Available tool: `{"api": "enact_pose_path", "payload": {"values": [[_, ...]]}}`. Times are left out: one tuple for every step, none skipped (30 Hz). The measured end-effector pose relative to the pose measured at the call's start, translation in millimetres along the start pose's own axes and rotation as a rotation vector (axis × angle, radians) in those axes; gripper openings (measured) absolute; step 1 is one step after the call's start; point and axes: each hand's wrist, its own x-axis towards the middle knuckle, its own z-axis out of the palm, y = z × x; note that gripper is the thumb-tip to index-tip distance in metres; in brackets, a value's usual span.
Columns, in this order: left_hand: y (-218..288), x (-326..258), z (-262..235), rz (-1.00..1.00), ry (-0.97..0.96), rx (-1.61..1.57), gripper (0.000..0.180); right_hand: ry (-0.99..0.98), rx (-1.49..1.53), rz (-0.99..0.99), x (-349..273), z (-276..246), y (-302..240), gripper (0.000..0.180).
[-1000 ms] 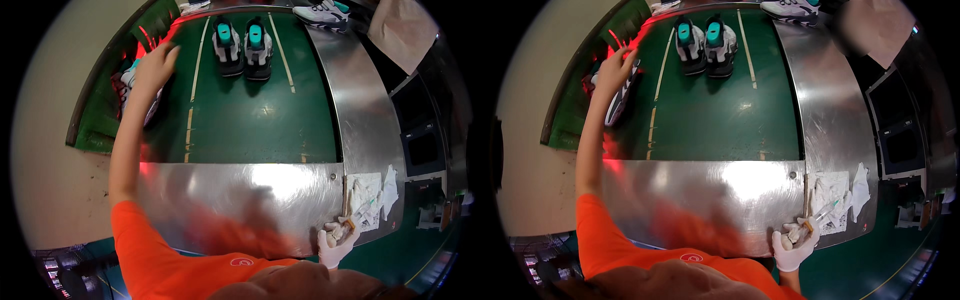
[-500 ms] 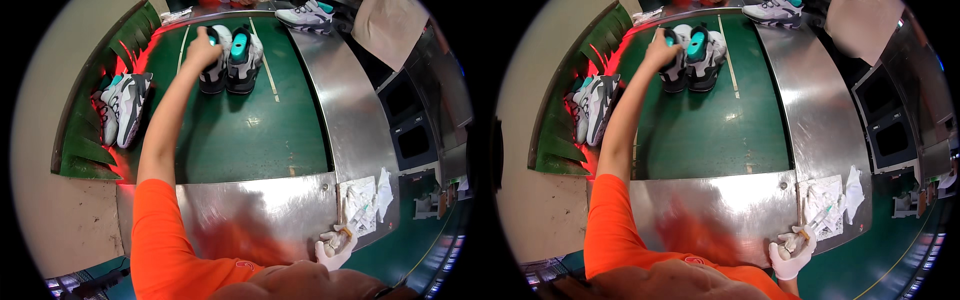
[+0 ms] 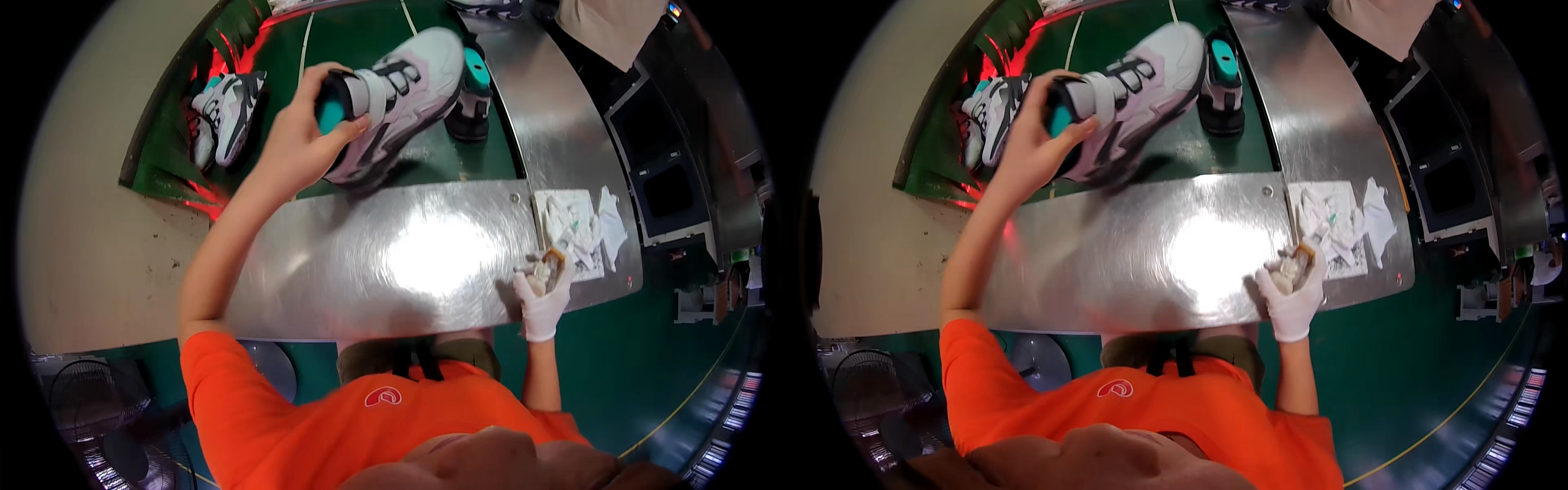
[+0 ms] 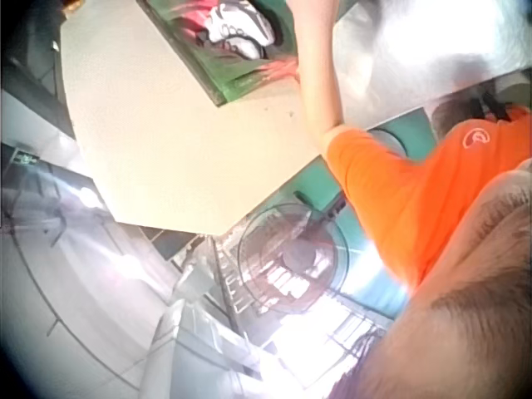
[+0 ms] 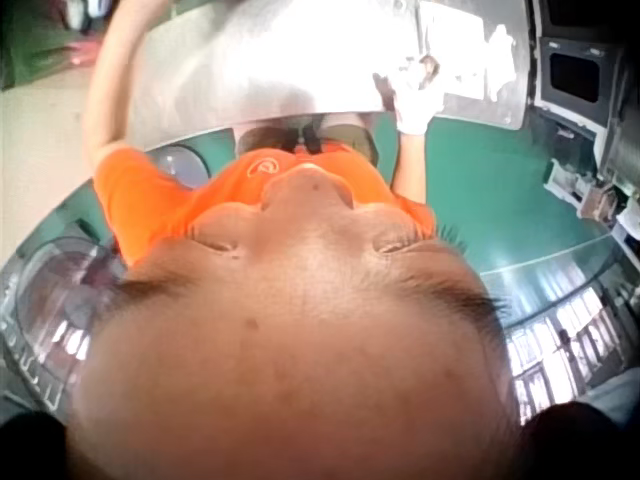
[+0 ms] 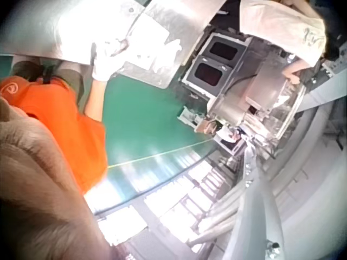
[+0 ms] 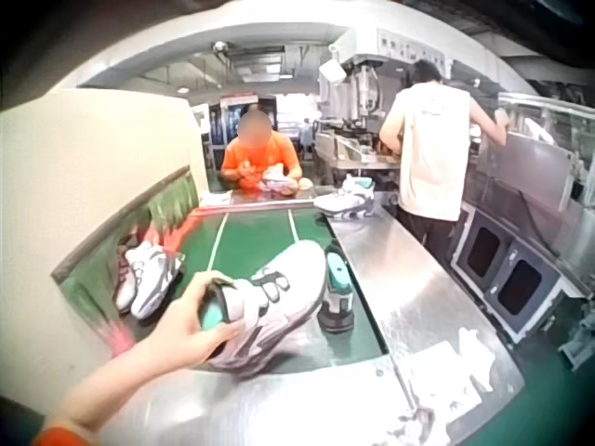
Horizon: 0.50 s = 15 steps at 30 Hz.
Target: The person uses a syringe to apply glue to the sole and side seams of a white and pink sneaker. They hold the shoe with a teal shoe tree inserted, rotate it to access different areas, and wipe the applied glue with a white cloth. The process is repeated for multiple sneakers on a metal workbench.
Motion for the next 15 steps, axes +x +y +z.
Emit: {"api": "enact_pose_path", "payload": {"values": [[19.3,-14.1,-11.8,0.147,-0.011,0.036,0.055,-0.012,0.024,0.013,-0.3,-2.6,-0.4,0.072],[30.7,-27.5,-21.3,0.307,-0.017,0.112,0.053,-0.044,0.025,0.007,-0.6,-6.6,-7.6,0.071],[39.5,-43.1,-30.7,0.463,-0.021,0.193,0.052,-0.047,0.063,0.023,-2.3,-12.1,-13.1,0.07],[45.0,-59.7,-38.9,0.529,-0.101,0.306,0.048,-0.052,0.102,0.04,-3.7,-18.4,-17.1,0.07],[50.9,-76.0,-43.4,0.597,-0.183,0.416,0.045,-0.053,0.139,0.057,-5.6,-26.4,-21.1,0.07],[62.8,-94.8,-43.0,0.609,-0.235,0.46,0.041,-0.049,0.085,-0.003,-6.7,-35.1,-24.7,0.07],[67.7,-114.3,-41.5,0.609,-0.305,0.485,0.037,-0.079,0.112,0.018,-7.0,-42.5,-30.9,0.072],[72.6,-132.4,-39.5,0.612,-0.375,0.508,0.033,-0.103,0.106,0.093,-6.5,-48.7,-35.5,0.072],[66.6,-153.4,-33.3,0.604,-0.461,0.513,0.03,-0.132,0.102,0.169,-6.1,-53.7,-39.4,0.072],[57.8,-169.8,-24.4,0.67,-0.369,0.485,0.03,-0.196,-0.02,0.169,-5.0,-57.6,-42.4,0.071],[56.9,-179.3,-28.5,0.634,-0.354,0.444,0.031,-0.26,-0.143,0.169,-3.2,-60.7,-45.0,0.071],[58.2,-180.7,-32.7,0.605,-0.336,0.399,0.032,-0.316,-0.269,0.166,-3.6,-63.2,-49.2,0.071],[55.2,-187.3,-33.9,0.583,-0.352,0.401,0.035,-0.34,-0.151,0.169,-6.9,-64.6,-58.8,0.071],[52.6,-195.0,-35.7,0.56,-0.376,0.399,0.038,-0.363,-0.031,0.173,-11.4,-65.3,-72.0,0.07],[51.8,-198.4,-30.5,0.591,-0.377,0.416,0.037,-0.375,0.083,0.17,-14.9,-65.9,-81.5,0.07]]}}
